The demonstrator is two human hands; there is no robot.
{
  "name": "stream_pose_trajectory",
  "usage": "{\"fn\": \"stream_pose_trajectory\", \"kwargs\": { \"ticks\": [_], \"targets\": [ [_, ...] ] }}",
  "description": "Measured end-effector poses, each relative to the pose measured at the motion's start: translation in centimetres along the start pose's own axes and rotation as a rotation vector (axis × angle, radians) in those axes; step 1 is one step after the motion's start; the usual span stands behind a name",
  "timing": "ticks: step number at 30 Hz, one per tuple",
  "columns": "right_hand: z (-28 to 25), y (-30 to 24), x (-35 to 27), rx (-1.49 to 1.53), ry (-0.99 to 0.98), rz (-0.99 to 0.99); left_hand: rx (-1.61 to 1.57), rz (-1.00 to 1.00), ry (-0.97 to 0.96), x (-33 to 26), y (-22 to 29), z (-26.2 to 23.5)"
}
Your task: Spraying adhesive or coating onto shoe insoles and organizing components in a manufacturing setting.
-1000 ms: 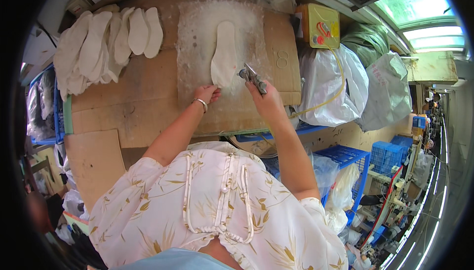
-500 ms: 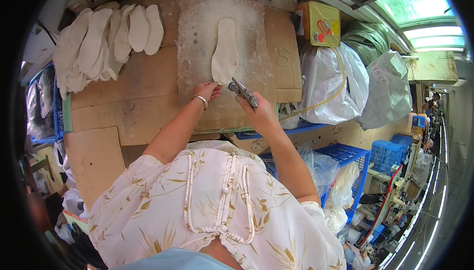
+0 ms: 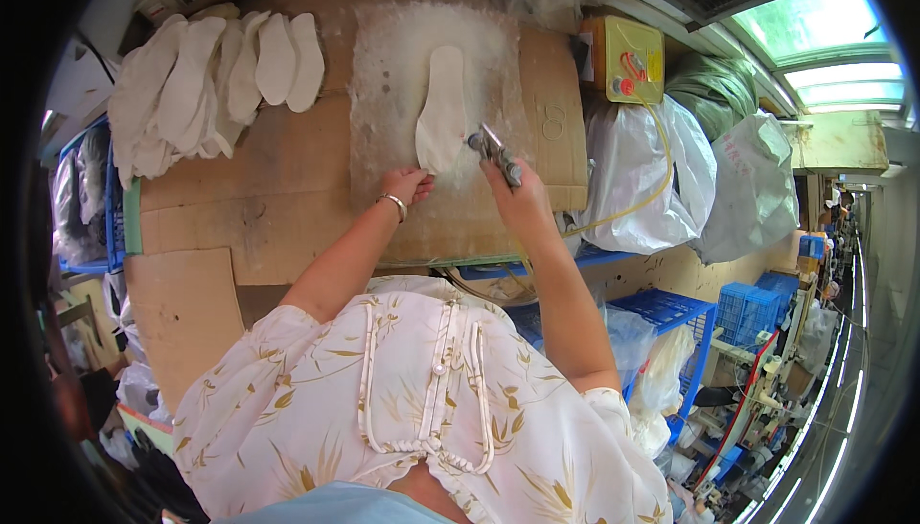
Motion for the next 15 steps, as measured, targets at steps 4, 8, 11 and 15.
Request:
{"fn": "stream_pose_trajectory", "kwargs": {
  "ticks": [4, 8, 11, 15],
  "targets": [
    [0.7, -0.2, -1.6, -0.057, -0.131, 0.013, 0.034, 0.002, -0.002, 0.0, -0.1, 0.1],
    [0.9, -0.7, 0.7, -0.057, -0.088, -0.069, 0.05, 0.017, 0.01, -0.1, -0.1, 0.2],
    [0.6, -1.5, 3.7, -0.068, 0.0, -0.096, 0.123, 0.021, 0.041, -0.5, 0.6, 0.3],
    [-0.5, -2.7, 6.6, 0.039, 0.105, -0.157, 0.107, -0.018, 0.062, -1.4, 1.8, 1.4]
  ]
}}
Point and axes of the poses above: each hand's wrist, its own x-axis towards the middle knuckle, its own z-axis out of the palm, y = z × x, the point moved 6 cm from there along x, towards the middle knuckle, and after that the axes turned 5 degrees about z, right-handed, at the moved point
